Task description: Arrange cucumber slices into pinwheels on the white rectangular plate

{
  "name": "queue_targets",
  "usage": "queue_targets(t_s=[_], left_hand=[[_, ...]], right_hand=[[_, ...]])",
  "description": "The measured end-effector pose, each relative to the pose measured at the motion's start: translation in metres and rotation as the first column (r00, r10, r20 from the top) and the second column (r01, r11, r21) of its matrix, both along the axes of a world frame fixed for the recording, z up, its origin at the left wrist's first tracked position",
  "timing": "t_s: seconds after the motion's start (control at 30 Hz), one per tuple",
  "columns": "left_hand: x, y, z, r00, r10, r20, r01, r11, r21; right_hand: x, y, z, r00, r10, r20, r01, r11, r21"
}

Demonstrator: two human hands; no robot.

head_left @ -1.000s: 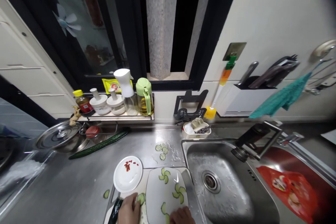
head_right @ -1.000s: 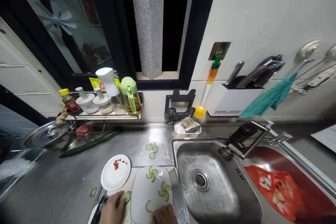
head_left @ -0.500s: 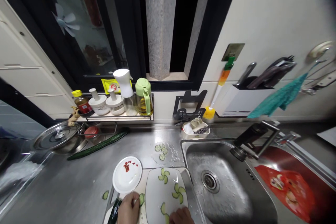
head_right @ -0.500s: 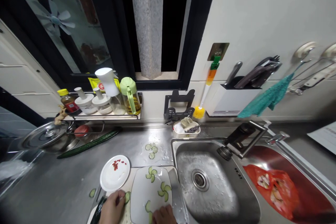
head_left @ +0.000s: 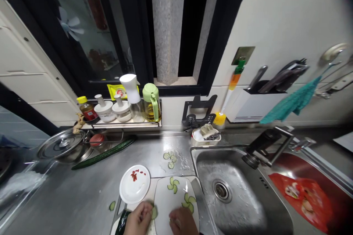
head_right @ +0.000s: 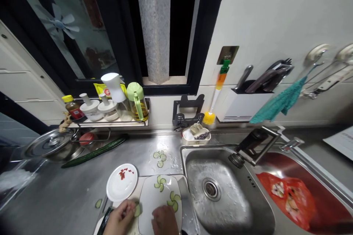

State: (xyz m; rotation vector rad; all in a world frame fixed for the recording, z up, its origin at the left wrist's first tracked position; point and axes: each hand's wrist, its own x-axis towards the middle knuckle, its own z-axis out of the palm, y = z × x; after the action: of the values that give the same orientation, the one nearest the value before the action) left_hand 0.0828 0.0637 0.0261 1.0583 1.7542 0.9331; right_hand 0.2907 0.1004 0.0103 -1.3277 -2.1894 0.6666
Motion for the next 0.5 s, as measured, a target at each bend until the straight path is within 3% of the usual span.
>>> queue_targets(t_s=[0.1,0.17,0.2,0.27,0.33,0.5], left_hand=[[0.006,0.007,0.013,0.976,-0.089,0.199,0.092,0.996,-0.004],[0.012,0.011,0.018,0.931,-0.121,0.343,0.130,0.992,-0.002],[0.015,0.012,0.019,0.905,-0.125,0.407,0.140,0.990,-0.008],[0.023,0.014,0.019,0.858,-0.103,0.503,0.146,0.988,-0.046],[0.031,0.015,0.018,0.827,-0.042,0.561,0.128,0.985,-0.114],[0.051,0.014,0.013,0.684,0.163,0.711,0.090,0.948,-0.304]], right_hand=[[-0.012,0.010,0.016,0.972,-0.130,-0.198,0.059,0.942,-0.330],[-0.017,0.019,0.027,0.946,-0.191,-0.263,0.000,0.809,-0.588],[-0.018,0.022,0.032,0.934,-0.201,-0.295,-0.042,0.759,-0.649],[-0.018,0.027,0.041,0.923,-0.229,-0.309,-0.058,0.711,-0.701],[-0.015,0.029,0.048,0.915,-0.254,-0.315,-0.052,0.698,-0.715],[-0.004,0.028,0.076,0.936,-0.202,-0.289,-0.043,0.746,-0.664]])
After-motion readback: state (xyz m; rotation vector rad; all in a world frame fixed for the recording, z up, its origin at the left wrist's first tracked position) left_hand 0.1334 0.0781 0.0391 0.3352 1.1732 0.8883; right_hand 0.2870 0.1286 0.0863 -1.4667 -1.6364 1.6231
